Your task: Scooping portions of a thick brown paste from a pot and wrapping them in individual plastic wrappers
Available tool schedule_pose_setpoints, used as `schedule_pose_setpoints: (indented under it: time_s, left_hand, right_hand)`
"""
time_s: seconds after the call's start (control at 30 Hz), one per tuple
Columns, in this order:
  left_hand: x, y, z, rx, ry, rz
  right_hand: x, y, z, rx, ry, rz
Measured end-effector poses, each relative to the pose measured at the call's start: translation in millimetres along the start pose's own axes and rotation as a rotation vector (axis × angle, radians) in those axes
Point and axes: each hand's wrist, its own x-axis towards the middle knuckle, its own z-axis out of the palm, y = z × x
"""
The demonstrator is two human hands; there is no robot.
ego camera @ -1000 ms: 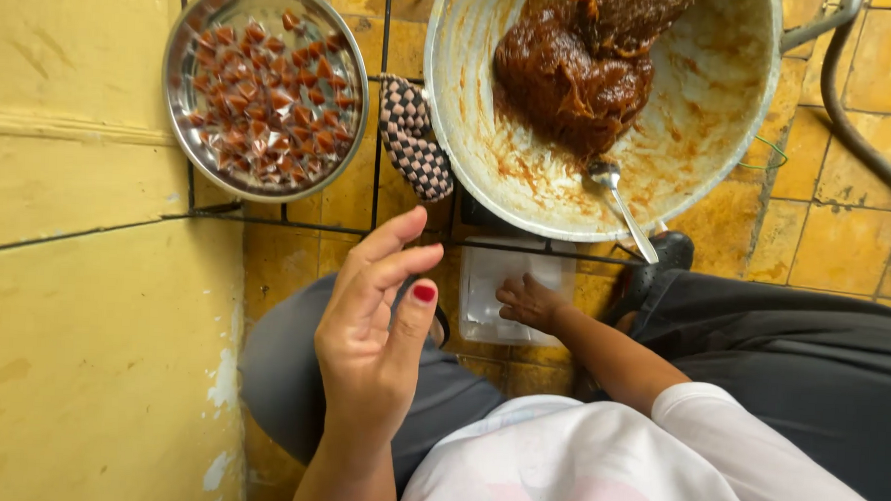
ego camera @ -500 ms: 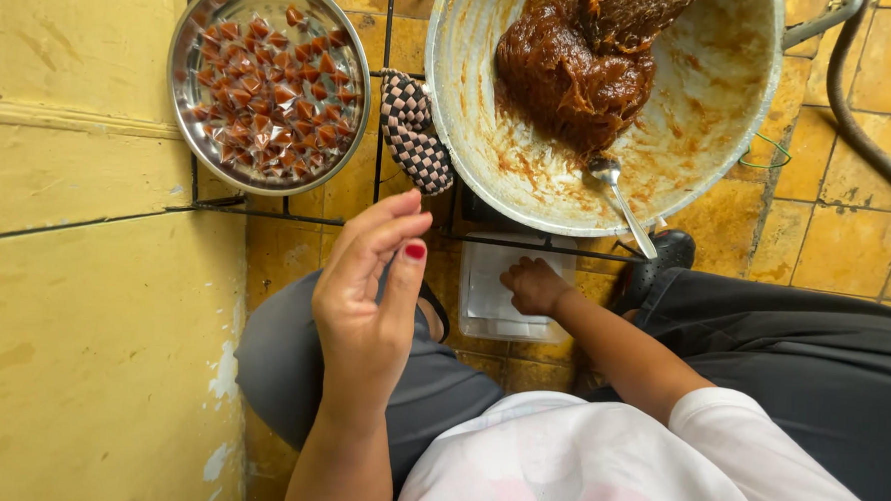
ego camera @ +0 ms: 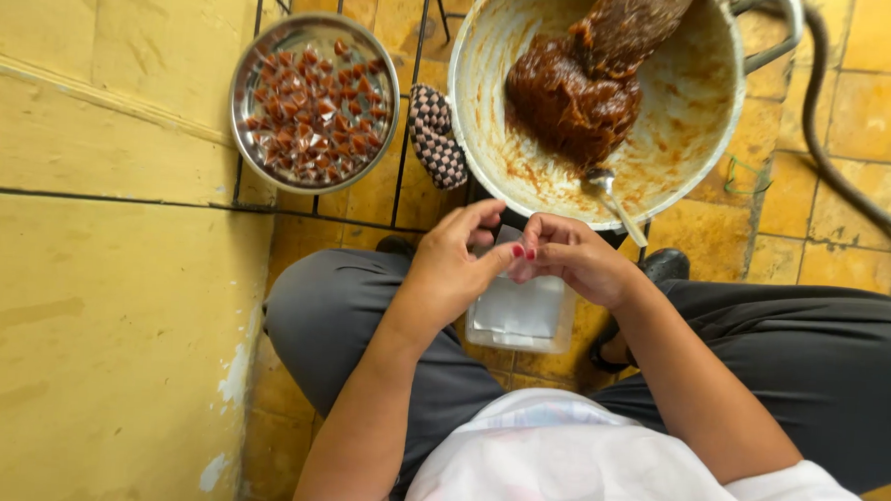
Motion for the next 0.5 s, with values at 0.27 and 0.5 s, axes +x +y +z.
schedule_pose_setpoints:
  time_s: [0.27,0.5]
  left_hand:
    - [3,7,16,-0.257,0.075,-0.167]
    - [8,-15,31,-0.175,0.153,-0.062]
  right_hand:
    - [-22,-19,22,0.041,0.034,-0.195]
    - [-13,6,4,-0.001,0.171,-0.237]
